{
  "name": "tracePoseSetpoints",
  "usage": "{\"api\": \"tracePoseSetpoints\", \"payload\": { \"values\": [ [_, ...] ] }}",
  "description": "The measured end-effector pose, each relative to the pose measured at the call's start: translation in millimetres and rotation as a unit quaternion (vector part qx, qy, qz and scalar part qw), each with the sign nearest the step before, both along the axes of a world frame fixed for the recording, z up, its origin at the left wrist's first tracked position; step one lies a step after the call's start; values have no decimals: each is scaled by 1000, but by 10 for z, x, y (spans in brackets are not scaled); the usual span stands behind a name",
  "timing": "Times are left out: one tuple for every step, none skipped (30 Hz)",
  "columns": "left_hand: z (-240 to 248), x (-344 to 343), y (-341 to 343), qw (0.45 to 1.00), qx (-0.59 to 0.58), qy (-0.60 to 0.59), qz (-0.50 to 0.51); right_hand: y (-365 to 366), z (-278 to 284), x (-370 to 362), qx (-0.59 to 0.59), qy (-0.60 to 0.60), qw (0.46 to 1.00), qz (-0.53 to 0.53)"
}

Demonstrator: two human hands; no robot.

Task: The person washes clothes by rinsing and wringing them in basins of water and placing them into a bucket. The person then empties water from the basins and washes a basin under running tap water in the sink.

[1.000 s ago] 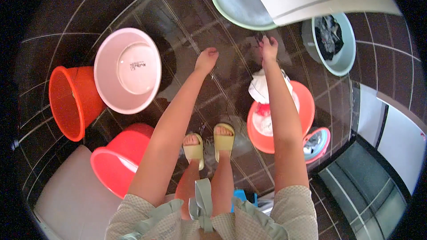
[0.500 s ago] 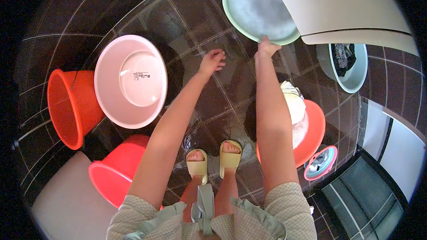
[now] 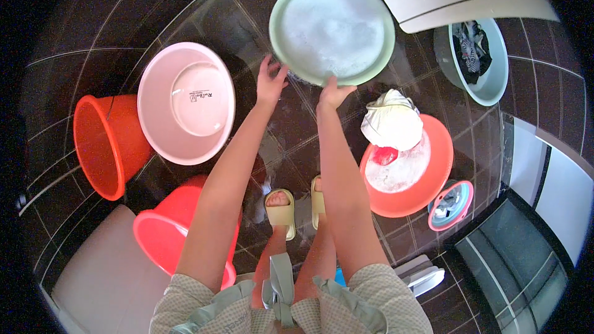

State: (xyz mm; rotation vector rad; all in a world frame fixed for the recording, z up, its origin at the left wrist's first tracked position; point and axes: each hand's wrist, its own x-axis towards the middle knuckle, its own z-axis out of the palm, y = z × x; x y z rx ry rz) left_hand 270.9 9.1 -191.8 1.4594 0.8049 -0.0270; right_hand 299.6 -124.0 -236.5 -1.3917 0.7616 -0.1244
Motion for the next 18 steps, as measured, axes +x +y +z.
{"api": "tracePoseSetpoints", "payload": {
  "values": [
    [60,-94,39,1000,7,8,-2,36,59,-175,2,4,1000,-2],
    [239,-130,9,999,-26,41,-9,-4,69,-333,2,-4,1000,10],
    [256,-245,-56,998,-31,44,-12,-58,78,-481,1,-11,1000,22],
    [294,-367,-42,998,16,57,11,-36,114,-605,5,-10,1000,20],
    [320,-490,-50,995,60,71,32,-39,120,-749,20,-1,1000,19],
    [335,-593,-65,993,49,101,22,-58,125,-890,34,7,999,17],
    [343,-717,-44,993,54,106,21,-32,178,-1036,39,12,999,16],
    [305,-865,-32,990,55,127,36,-15,218,-1192,34,47,997,42],
    [270,-1015,-16,986,57,148,52,10,249,-1319,28,81,994,68],
    [280,-1088,-123,987,50,139,57,-183,132,-1410,28,109,990,84],
    [251,-1247,-88,986,55,145,56,-177,160,-1521,33,115,989,83],
    [227,-1404,-47,986,28,147,71,-168,201,-1656,76,101,987,96],
    [218,-1533,18,985,3,146,87,-131,259,-1754,121,83,983,109],
    [215,-1623,40,982,-33,149,107,-147,303,-1814,142,136,974,111],
    [205,-1697,73,982,-29,151,108,-137,263,-1882,145,137,974,111],
    [216,-1662,-17,981,-49,159,99,-285,115,-1928,103,90,985,104],
    [234,-1654,-58,979,-64,172,91,-355,46,-1976,66,48,992,98],
    [243,-1626,-101,977,-57,196,68,-453,-13,-2015,62,71,992,84]
  ]
}}
